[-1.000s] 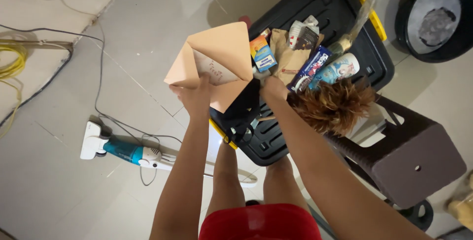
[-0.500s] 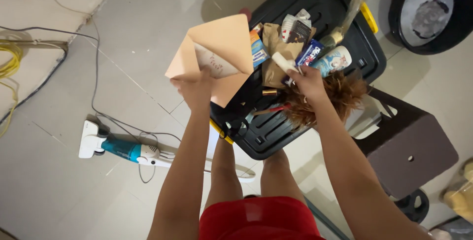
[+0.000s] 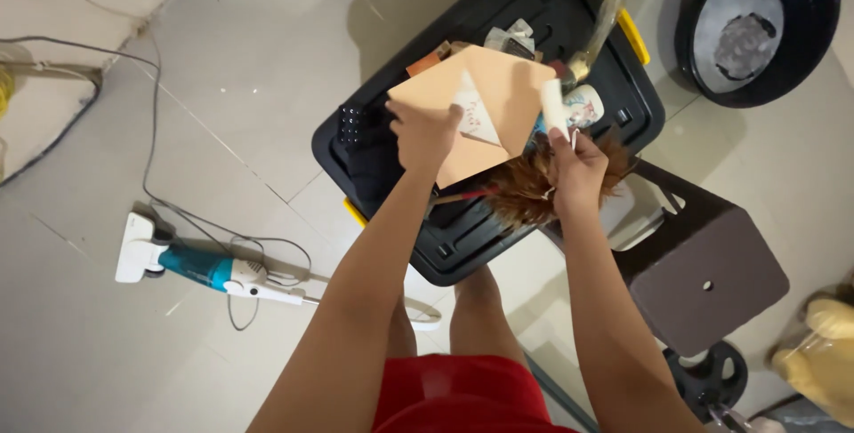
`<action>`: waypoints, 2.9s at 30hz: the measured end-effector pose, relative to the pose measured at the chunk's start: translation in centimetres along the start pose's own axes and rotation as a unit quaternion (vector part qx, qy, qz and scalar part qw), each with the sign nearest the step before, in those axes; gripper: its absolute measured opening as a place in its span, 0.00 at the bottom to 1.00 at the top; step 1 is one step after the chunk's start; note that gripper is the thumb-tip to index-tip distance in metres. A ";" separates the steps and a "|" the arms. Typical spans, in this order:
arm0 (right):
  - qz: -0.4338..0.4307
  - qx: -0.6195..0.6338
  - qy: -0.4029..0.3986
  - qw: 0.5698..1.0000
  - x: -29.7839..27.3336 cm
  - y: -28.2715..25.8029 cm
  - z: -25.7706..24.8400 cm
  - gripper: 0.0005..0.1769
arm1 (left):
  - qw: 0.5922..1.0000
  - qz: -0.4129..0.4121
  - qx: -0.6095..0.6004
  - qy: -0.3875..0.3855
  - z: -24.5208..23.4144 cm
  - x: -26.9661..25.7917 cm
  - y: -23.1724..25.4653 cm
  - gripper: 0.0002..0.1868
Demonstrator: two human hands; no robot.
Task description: Organize items on top of a dresser, dust a wall-mounted unit, and sort through a storage bin.
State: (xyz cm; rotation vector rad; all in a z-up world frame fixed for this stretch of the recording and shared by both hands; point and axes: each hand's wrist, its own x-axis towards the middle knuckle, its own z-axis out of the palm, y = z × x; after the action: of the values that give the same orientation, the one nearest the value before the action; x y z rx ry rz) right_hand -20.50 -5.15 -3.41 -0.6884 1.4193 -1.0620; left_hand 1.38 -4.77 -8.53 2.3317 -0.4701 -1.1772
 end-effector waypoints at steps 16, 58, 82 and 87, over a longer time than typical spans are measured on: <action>-0.152 -0.303 -0.227 0.913 -2.9 10.4 6.1 0.17 | 0.896 0.115 -0.401 -0.153 1.0 1.2 -6.4 0.13; -0.133 -0.389 -0.171 0.896 -6.1 10.5 19.2 0.08 | 0.928 0.360 0.019 -0.095 -14.6 0.3 -14.6 0.20; -0.131 -0.592 -0.305 0.735 -5.1 14.6 14.2 0.13 | 0.982 0.158 -0.084 -0.056 -11.3 4.5 -19.5 0.32; 0.157 -0.330 -0.301 0.881 -4.0 14.3 13.3 0.14 | 0.981 0.171 -0.090 -0.024 -9.7 4.8 -20.9 0.32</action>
State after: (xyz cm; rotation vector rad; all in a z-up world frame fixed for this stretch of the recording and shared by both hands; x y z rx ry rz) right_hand -4.55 1.49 -13.32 -1.1110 1.2548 -0.0438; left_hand 13.78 12.63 -18.37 1.9771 -0.7175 -1.0623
